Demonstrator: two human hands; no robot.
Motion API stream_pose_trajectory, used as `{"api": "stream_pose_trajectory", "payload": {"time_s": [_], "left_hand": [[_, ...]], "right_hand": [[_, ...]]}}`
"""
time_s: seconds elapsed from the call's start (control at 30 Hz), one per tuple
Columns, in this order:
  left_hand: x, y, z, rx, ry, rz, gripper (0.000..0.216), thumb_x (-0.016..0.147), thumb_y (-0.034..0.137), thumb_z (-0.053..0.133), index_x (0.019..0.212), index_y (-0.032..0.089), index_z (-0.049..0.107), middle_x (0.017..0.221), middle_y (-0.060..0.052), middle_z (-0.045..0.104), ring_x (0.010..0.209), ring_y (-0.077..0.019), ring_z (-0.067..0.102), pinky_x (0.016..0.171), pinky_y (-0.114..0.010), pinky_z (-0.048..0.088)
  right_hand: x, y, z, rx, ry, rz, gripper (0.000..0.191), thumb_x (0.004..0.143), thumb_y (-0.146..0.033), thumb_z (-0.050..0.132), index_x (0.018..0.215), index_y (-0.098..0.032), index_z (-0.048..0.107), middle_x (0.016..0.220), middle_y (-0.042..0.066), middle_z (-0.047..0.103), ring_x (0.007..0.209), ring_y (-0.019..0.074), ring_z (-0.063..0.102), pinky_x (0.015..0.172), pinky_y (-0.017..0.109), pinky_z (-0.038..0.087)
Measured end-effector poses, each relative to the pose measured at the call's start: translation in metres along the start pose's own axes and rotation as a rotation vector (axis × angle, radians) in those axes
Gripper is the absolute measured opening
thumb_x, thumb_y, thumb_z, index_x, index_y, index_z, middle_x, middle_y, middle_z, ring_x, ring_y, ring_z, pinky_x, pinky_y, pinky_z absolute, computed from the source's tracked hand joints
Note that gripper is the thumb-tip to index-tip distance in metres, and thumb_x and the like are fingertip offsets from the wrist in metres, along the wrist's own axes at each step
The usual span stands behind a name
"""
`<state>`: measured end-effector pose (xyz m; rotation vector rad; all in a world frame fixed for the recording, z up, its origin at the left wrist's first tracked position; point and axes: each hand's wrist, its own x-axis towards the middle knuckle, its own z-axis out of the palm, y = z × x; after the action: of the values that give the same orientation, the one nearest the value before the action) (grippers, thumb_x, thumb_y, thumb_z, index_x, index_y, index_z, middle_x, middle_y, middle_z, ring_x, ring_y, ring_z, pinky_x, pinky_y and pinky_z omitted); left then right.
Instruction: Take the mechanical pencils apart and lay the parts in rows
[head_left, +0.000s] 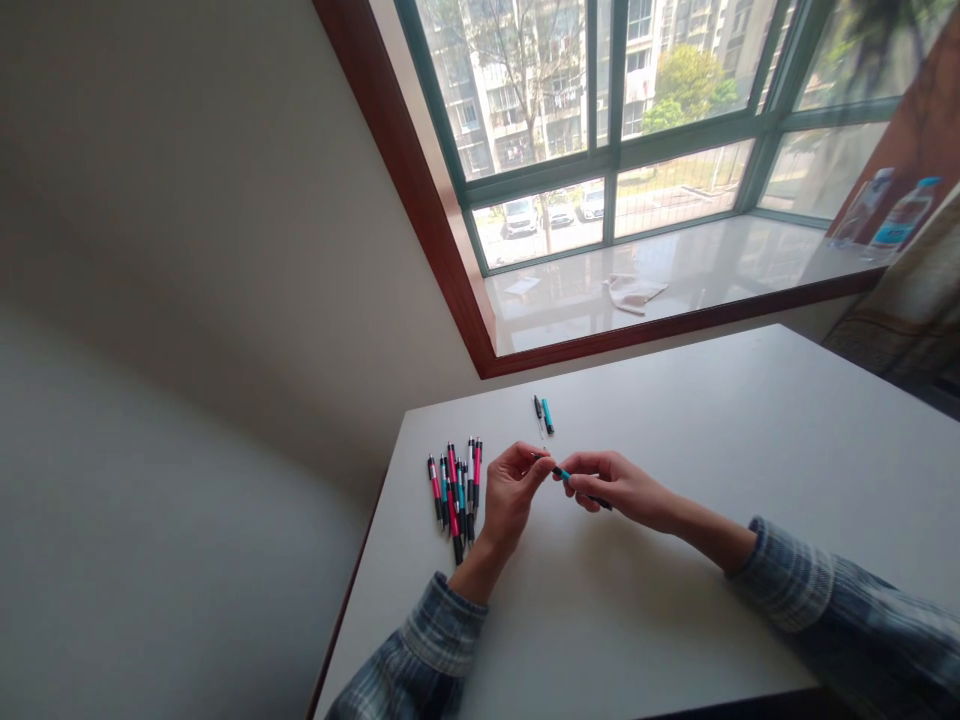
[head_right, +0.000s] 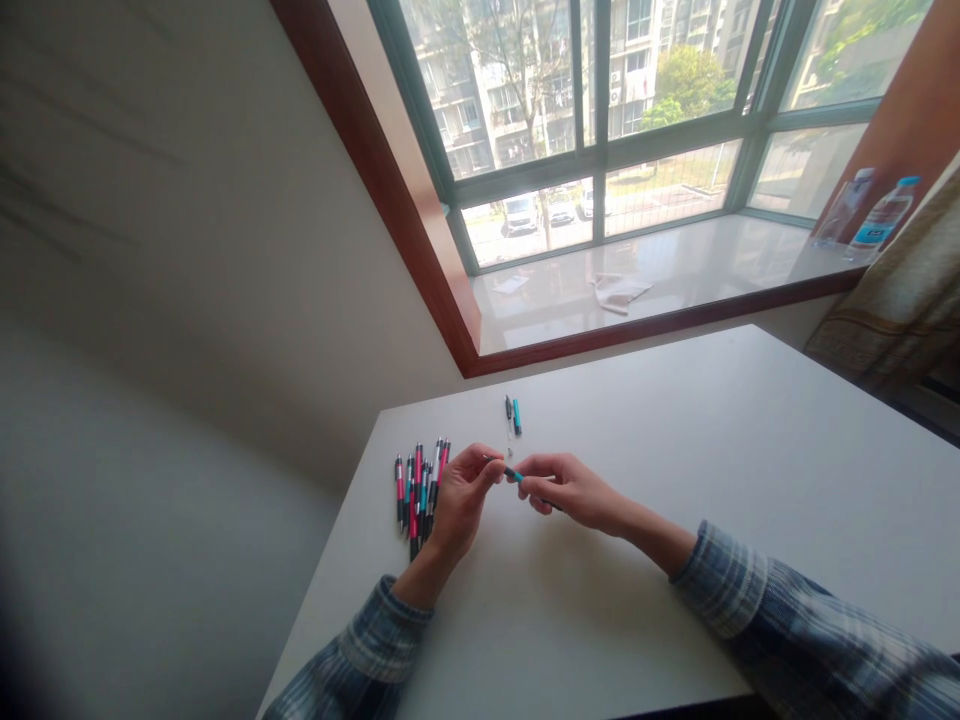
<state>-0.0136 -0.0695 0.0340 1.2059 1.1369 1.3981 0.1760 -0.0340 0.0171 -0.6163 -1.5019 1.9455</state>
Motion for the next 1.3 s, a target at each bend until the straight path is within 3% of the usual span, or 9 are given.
{"api": "stream_pose_trajectory", "payload": {"time_s": [0.2,0.3,0.4,0.53,0.73,0.9,1.3], "left_hand": [[0.000,0.002,0.004,-0.042,0.014,0.020,0.034,0.077,0.039,0.087,0.073,0.016,0.062,0.067,0.003,0.058,0.062,-0.0098,0.051,0.062,-0.022,0.042],[0.001,0.001,0.000,-0.030,-0.061,-0.020,0.028,0.082,0.040,0.083,0.093,0.017,0.071,0.072,0.001,0.063,0.065,-0.0110,0.053,0.065,-0.024,0.044],[0.001,-0.002,-0.002,-0.041,-0.108,-0.058,0.035,0.088,0.041,0.076,0.114,0.017,0.074,0.079,-0.002,0.067,0.070,-0.0129,0.056,0.070,-0.028,0.047],[0.002,-0.006,-0.003,-0.053,-0.053,-0.042,0.028,0.086,0.038,0.080,0.103,0.016,0.076,0.079,-0.002,0.066,0.069,-0.0124,0.054,0.070,-0.028,0.045],[0.002,-0.005,-0.001,-0.093,-0.011,-0.047,0.029,0.081,0.039,0.084,0.088,0.017,0.067,0.075,0.001,0.062,0.066,-0.0111,0.054,0.067,-0.026,0.044],[0.004,0.000,-0.001,-0.122,0.073,-0.036,0.035,0.079,0.044,0.085,0.083,0.019,0.060,0.075,0.003,0.060,0.069,-0.0106,0.056,0.071,-0.024,0.047],[0.011,0.013,-0.006,-0.226,0.101,-0.046,0.026,0.081,0.038,0.083,0.094,0.020,0.070,0.097,-0.003,0.067,0.090,-0.0147,0.065,0.084,-0.028,0.055]], "right_hand": [[-0.002,-0.004,0.003,-0.050,0.033,0.004,0.032,0.086,-0.044,0.077,0.100,-0.016,0.070,0.077,0.000,0.059,0.067,0.0125,0.052,0.062,0.028,0.037],[-0.002,0.001,0.000,0.016,0.000,0.002,0.032,0.091,-0.047,0.073,0.102,-0.017,0.070,0.084,0.002,0.060,0.067,0.0117,0.052,0.062,0.027,0.036],[-0.002,0.005,-0.003,0.131,-0.027,0.015,0.033,0.095,-0.049,0.068,0.105,-0.017,0.070,0.093,0.003,0.061,0.066,0.0096,0.051,0.061,0.026,0.033],[-0.002,0.002,-0.004,0.084,-0.005,-0.006,0.035,0.093,-0.050,0.070,0.104,-0.017,0.071,0.092,0.004,0.061,0.065,0.0096,0.049,0.060,0.026,0.034],[-0.001,-0.006,0.000,-0.056,0.059,-0.021,0.036,0.087,-0.047,0.076,0.102,-0.015,0.069,0.082,0.001,0.060,0.066,0.0113,0.052,0.063,0.028,0.041],[-0.001,-0.001,-0.001,-0.171,0.107,-0.054,0.034,0.087,-0.046,0.075,0.105,-0.018,0.066,0.091,0.003,0.063,0.068,0.0133,0.059,0.064,0.030,0.046],[0.000,0.001,-0.003,-0.243,0.155,-0.069,0.025,0.090,-0.039,0.069,0.102,-0.018,0.063,0.082,0.000,0.061,0.068,0.0118,0.051,0.062,0.026,0.038]]}}
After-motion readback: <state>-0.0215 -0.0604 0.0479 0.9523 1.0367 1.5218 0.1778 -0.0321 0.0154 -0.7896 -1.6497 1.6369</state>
